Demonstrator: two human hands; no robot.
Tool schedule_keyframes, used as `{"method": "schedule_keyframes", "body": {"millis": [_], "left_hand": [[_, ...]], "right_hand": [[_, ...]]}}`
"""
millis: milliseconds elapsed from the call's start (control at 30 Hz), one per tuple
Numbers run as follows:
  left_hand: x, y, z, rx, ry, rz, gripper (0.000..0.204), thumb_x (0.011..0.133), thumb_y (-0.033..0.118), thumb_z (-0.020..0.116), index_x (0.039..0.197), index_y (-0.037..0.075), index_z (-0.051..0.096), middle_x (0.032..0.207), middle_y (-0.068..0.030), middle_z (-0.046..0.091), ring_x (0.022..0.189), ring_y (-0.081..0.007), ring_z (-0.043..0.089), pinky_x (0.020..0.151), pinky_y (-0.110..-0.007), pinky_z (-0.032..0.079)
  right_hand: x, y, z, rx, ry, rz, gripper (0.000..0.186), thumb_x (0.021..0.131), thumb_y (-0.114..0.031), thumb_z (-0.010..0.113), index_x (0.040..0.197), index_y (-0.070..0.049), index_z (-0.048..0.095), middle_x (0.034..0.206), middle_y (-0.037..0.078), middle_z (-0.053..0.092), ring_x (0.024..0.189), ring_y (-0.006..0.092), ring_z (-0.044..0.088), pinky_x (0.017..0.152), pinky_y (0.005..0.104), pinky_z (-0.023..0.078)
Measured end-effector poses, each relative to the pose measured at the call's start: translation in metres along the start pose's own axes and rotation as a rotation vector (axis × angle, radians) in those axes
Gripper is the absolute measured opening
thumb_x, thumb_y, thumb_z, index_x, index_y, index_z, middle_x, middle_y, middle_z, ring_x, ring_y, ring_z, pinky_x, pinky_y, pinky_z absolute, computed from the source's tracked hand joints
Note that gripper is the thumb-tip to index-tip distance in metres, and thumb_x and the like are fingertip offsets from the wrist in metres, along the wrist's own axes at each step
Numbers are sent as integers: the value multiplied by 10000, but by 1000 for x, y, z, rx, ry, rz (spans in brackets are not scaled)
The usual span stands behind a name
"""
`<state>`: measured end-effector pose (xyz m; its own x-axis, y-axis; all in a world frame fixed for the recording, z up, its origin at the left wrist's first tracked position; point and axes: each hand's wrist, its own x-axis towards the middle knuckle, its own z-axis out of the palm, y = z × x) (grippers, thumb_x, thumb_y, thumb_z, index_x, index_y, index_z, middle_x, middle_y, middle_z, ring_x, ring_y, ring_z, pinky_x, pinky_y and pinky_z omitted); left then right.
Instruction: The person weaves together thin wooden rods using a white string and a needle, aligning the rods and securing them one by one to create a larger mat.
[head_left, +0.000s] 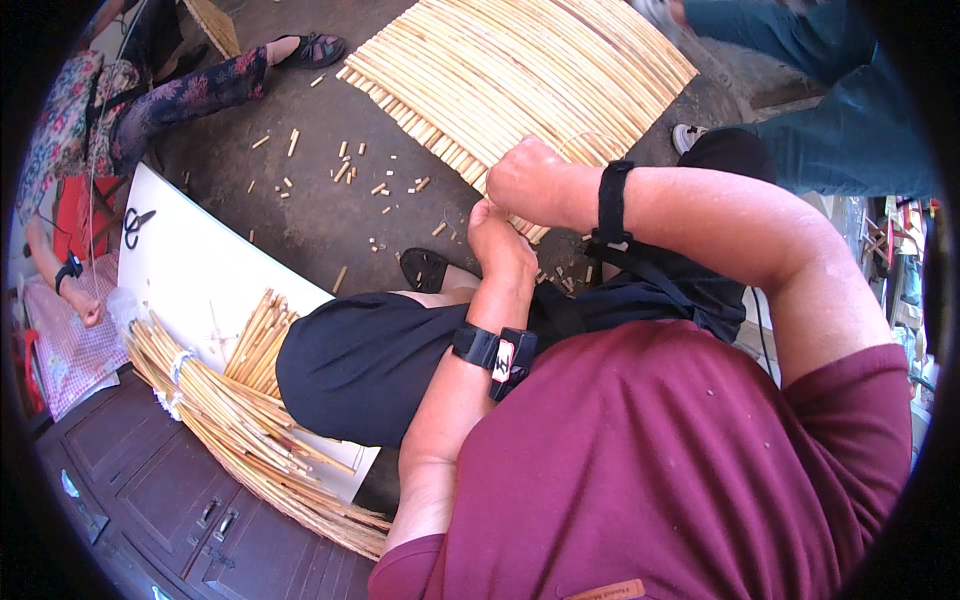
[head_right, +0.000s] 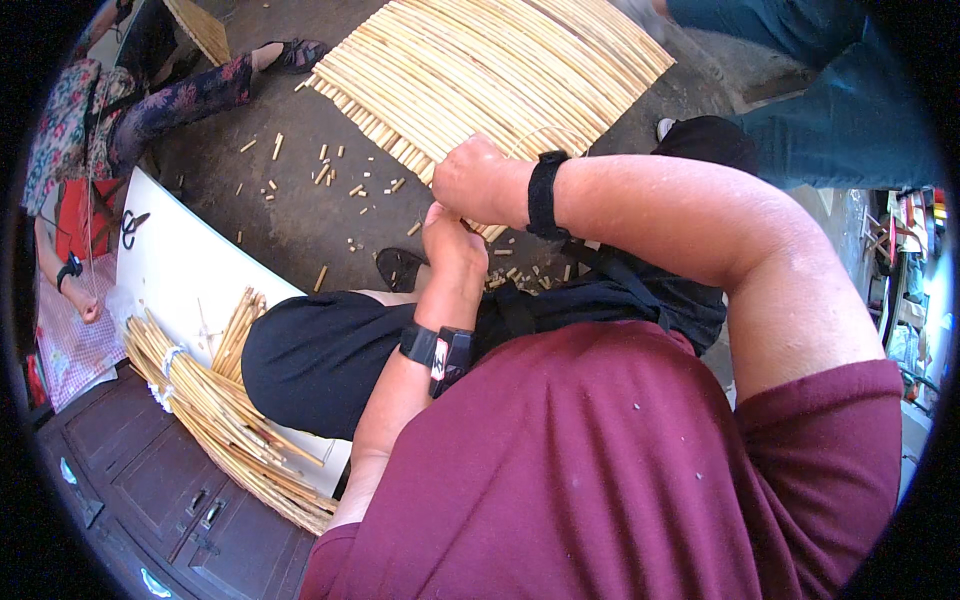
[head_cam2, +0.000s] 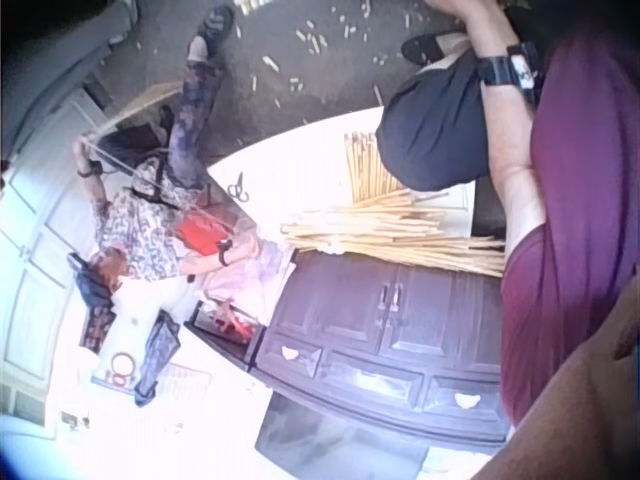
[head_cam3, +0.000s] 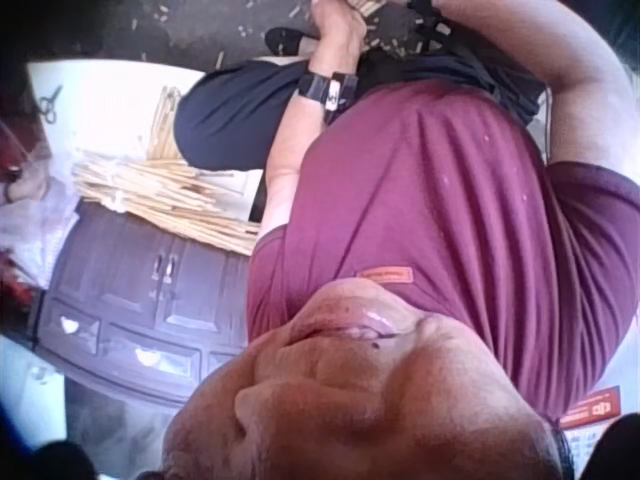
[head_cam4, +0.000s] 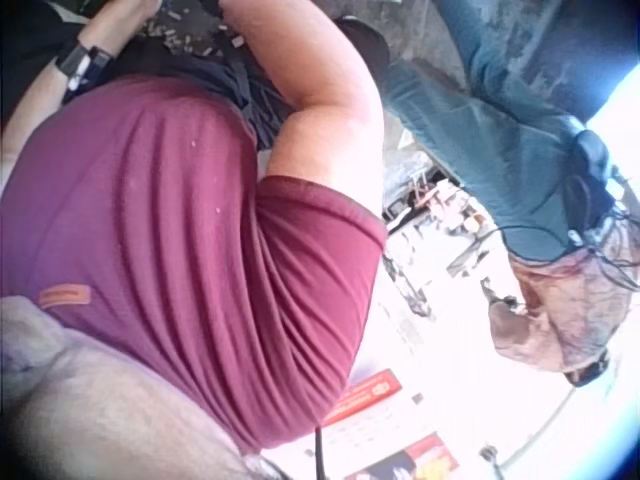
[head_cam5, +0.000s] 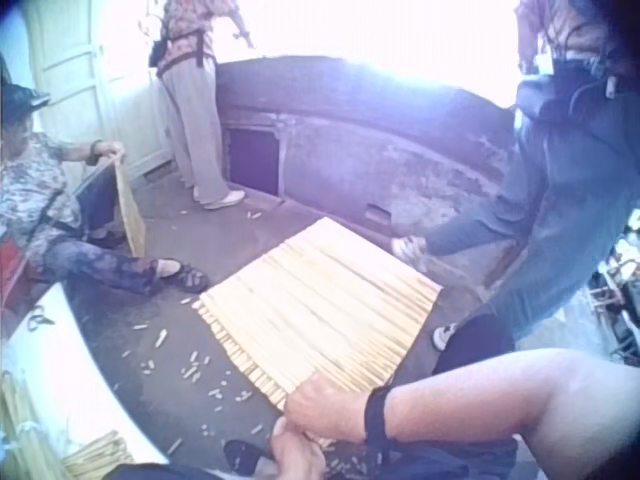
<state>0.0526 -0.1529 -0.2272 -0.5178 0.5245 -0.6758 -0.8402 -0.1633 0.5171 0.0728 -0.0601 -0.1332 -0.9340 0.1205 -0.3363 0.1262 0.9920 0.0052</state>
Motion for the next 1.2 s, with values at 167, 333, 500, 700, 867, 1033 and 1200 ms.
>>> {"method": "schedule_keyframes", "body": {"millis": [167, 333, 500, 700, 867, 1033, 1200], "left_hand": [[-4, 0, 1, -35, 11, -28, 97, 930, 70, 495, 846, 42, 533, 817, -46, 596, 728, -138, 565, 671, -283, 455], [-6, 5, 4, -12, 63, -58, 80, 929, 86, 501, 873, 43, 539, 836, -46, 591, 713, -132, 551, 629, -276, 442], [-10, 4, 11, -80, 24, -89, 57, 932, 111, 509, 931, 59, 533, 840, -35, 595, 701, -117, 550, 561, -258, 425], [-10, 2, 11, -40, 12, -116, 85, 937, 132, 485, 931, 59, 529, 762, -46, 589, 507, -90, 475, 390, -230, 306], [-9, 5, -3, 53, -74, -157, 100, 949, 119, 488, 872, 72, 531, 823, -69, 592, 705, -155, 546, 585, -339, 467], [-25, 13, 10, 56, -155, -140, 109, 958, 110, 466, 981, 8, 496, 975, -137, 612, 907, -247, 637, 740, -504, 558], [-62, 28, 31, 123, -363, -5, 222, 976, 167, 465, 1104, -9, 509, 1052, -165, 621, 930, -259, 644, 779, -447, 564]], "right_hand": [[-1, -3, 15, -28, 50, 87, 195, 792, -217, 631, 867, -37, 629, 766, 80, 680, 707, 223, 685, 624, 368, 483], [-2, -6, 13, -113, -11, 82, 251, 835, -229, 596, 959, -27, 513, 704, 81, 661, 652, 228, 671, 611, 361, 453], [-2, -11, 19, -229, -65, 74, 238, 823, -225, 602, 956, -48, 513, 704, 55, 654, 645, 216, 665, 614, 357, 439], [-5, -16, 18, -223, -129, 155, 231, 814, -207, 604, 965, -59, 512, 725, 74, 655, 675, 218, 667, 618, 354, 437], [-32, 5, 4, 201, 66, 348, 339, 797, -103, 578, 1128, -54, 523, 833, 131, 656, 721, 302, 657, 678, 396, 489], [-114, 34, 32, 116, 474, 427, 646, 736, 10, 565, 1346, -169, 448, 1413, 125, 431, 1309, 333, 385, 1059, 523, 287], [-135, 29, 48, 177, 636, 445, 673, 697, -34, 626, 1337, -173, 473, 1408, 98, 440, 1348, 307, 346, 1099, 543, 199]]}}
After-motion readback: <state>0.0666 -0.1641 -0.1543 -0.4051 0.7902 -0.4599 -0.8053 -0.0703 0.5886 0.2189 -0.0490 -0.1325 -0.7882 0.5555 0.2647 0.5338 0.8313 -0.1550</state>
